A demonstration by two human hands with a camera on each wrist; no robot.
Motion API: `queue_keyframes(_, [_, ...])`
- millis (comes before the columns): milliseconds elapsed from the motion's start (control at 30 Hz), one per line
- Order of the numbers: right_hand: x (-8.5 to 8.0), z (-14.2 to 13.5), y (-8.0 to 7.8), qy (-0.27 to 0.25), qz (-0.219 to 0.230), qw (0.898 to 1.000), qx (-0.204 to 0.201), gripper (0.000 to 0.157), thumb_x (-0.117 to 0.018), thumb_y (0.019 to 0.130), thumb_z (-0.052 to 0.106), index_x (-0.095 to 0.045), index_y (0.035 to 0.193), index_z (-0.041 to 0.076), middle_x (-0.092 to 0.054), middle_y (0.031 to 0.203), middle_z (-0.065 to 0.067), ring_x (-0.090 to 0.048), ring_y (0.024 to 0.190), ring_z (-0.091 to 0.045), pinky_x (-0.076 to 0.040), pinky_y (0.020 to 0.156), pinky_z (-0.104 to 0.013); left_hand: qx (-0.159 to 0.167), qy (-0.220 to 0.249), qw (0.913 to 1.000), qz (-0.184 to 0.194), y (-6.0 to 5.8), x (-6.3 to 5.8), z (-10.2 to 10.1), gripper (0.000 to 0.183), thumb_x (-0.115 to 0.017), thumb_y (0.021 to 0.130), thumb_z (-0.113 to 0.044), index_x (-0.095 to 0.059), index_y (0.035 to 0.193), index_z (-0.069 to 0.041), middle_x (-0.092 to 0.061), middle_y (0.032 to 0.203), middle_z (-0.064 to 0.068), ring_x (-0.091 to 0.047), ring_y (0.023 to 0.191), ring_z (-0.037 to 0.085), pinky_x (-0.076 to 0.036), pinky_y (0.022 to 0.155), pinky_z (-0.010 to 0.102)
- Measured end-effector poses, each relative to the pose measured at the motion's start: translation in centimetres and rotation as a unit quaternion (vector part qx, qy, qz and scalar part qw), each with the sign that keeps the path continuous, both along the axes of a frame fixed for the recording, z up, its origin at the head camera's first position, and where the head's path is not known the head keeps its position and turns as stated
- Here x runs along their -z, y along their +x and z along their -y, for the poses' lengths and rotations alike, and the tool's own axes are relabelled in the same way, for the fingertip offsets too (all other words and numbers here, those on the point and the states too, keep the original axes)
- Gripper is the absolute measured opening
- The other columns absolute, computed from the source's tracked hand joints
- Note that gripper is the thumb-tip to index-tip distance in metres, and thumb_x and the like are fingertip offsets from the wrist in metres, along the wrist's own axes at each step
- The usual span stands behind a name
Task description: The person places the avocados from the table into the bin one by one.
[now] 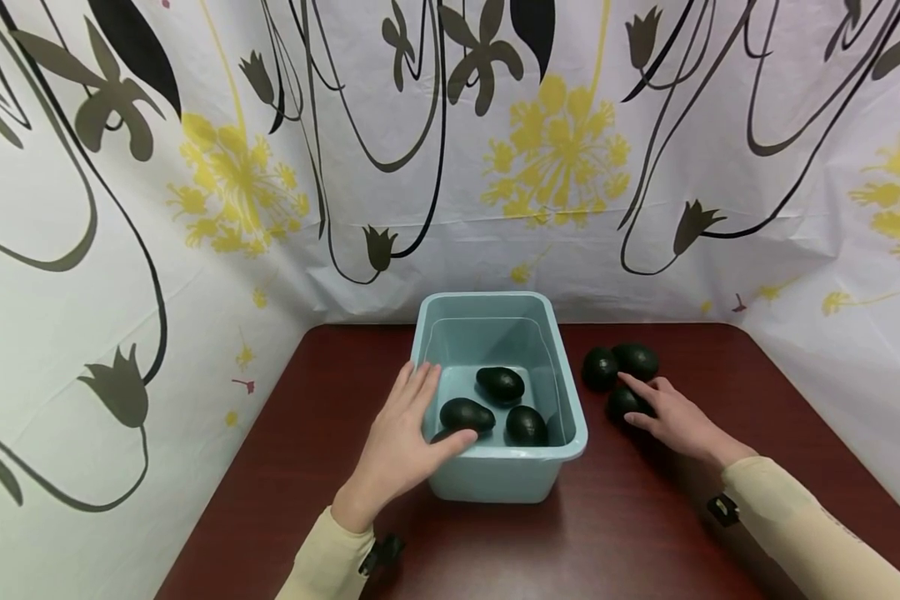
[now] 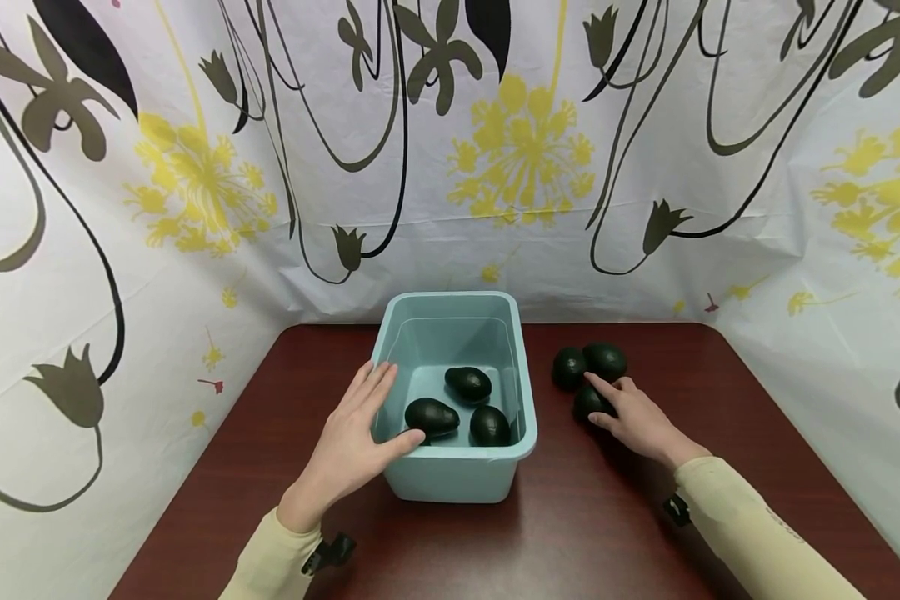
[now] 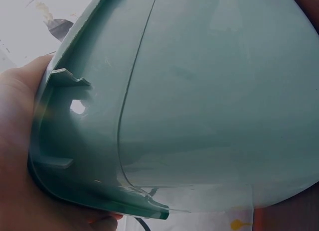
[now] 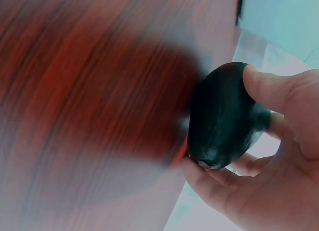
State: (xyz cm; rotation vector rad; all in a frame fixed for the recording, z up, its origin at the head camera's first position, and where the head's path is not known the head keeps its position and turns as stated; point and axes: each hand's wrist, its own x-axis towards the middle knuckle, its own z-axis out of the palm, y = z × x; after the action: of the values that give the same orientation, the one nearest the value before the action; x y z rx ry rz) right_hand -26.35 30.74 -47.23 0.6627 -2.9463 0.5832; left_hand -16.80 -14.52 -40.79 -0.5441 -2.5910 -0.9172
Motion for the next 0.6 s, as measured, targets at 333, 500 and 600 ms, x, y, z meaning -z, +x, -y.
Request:
queue_keyframes(333, [0.51,-0.28,0.10,-0.048,0.015,0.999,0.012,0.072,-0.078,0.088,0.013,-0.042,0.151,0.008,-0.050,0.123,-0.025,-0.056,0.107,-0.039,-0.046,0.085,-0.056,-0.003,-0.002,0.9999,0.013,0.09,0.08,0.08,0.097,-0.058,0.083,-0.080,-0.035,0.158,-0.024,-0.027,0.163,-0.003,-0.011,0.153,0.020,-0.030,0.112,0.060])
queue_keyframes(500, [0.93,-0.31,-0.06,-0.104,0.008,0.994,0.031,0.065,-0.082,0.085,0.016,-0.047,0.139,0.007,-0.052,0.131,-0.025,-0.051,0.120,-0.045,-0.043,0.091,-0.063,0.000,0.000,0.9999,0.011,0.01,0.04,0.01,0.097,-0.058,0.083,-0.079,-0.038,0.157,-0.020,-0.027,0.163,-0.003,-0.011,0.153,0.020,-0.030,0.111,0.061])
queue_keyframes(600, [0.89,-0.30,-0.20,-0.120,0.008,0.992,0.038,0.063,-0.084,0.084,0.019,-0.050,0.135,0.009,-0.054,0.132,-0.023,-0.052,0.122,-0.044,-0.043,0.092,-0.063,0.001,0.001,1.0000,0.008,0.01,0.02,0.00,0.097,-0.058,0.083,-0.079,-0.039,0.156,-0.019,-0.027,0.163,-0.002,-0.012,0.153,0.021,-0.031,0.110,0.061])
